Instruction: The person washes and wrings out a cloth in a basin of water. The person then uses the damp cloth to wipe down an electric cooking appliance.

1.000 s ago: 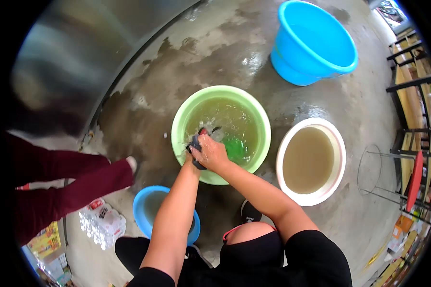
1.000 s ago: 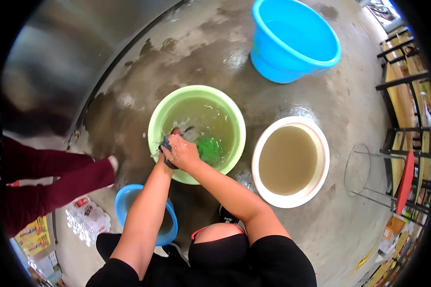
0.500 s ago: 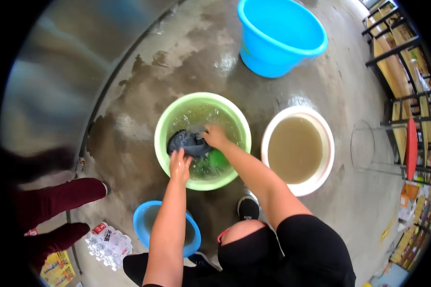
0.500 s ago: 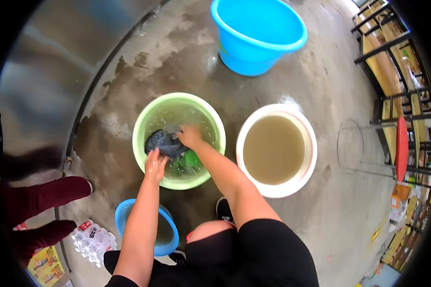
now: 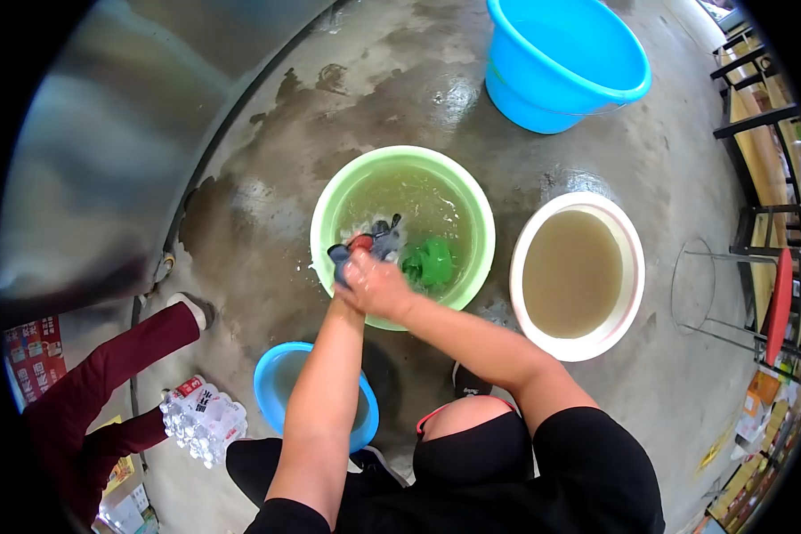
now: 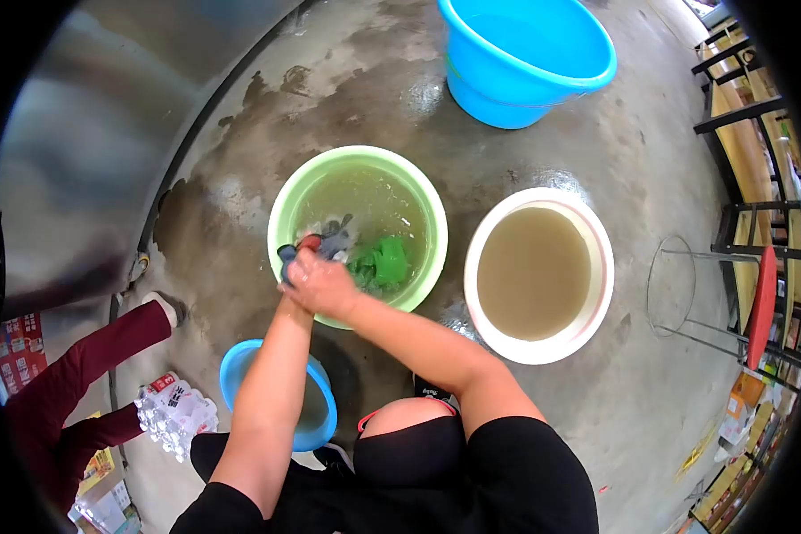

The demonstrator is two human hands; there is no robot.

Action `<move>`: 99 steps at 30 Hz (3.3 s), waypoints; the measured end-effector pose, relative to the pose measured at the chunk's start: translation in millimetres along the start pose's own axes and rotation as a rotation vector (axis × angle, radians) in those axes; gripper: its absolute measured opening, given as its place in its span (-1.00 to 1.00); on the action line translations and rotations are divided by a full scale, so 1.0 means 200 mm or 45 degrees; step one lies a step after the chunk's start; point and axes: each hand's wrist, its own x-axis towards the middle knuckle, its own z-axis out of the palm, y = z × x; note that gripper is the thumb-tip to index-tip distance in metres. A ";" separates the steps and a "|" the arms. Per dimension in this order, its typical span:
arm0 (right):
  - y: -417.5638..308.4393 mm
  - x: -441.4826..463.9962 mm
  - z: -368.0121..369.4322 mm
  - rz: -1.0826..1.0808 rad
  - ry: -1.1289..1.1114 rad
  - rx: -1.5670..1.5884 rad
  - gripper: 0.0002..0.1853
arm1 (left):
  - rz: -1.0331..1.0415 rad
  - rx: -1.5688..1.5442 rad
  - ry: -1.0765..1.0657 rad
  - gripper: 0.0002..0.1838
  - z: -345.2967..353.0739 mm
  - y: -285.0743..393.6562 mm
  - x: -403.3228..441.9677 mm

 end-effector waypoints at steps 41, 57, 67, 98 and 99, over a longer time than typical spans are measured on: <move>0.03 -0.04 -0.03 0.254 0.090 0.401 -0.67 | -0.382 -0.344 0.017 -0.51 0.17 0.05 -0.13; 0.26 0.19 -0.08 1.295 0.153 1.445 -0.44 | 0.019 0.186 0.063 -0.51 0.39 -0.02 -0.22; 0.24 0.11 -0.08 0.593 0.198 0.664 -0.84 | -0.258 0.006 0.199 -0.43 0.39 0.03 -0.29; 0.07 0.07 -0.22 0.944 0.382 1.487 -0.88 | 0.518 0.138 0.411 -0.87 0.53 0.01 -0.36; 0.08 0.09 -0.20 1.201 0.433 1.816 -0.88 | 0.848 0.634 0.444 -0.91 0.55 0.01 -0.38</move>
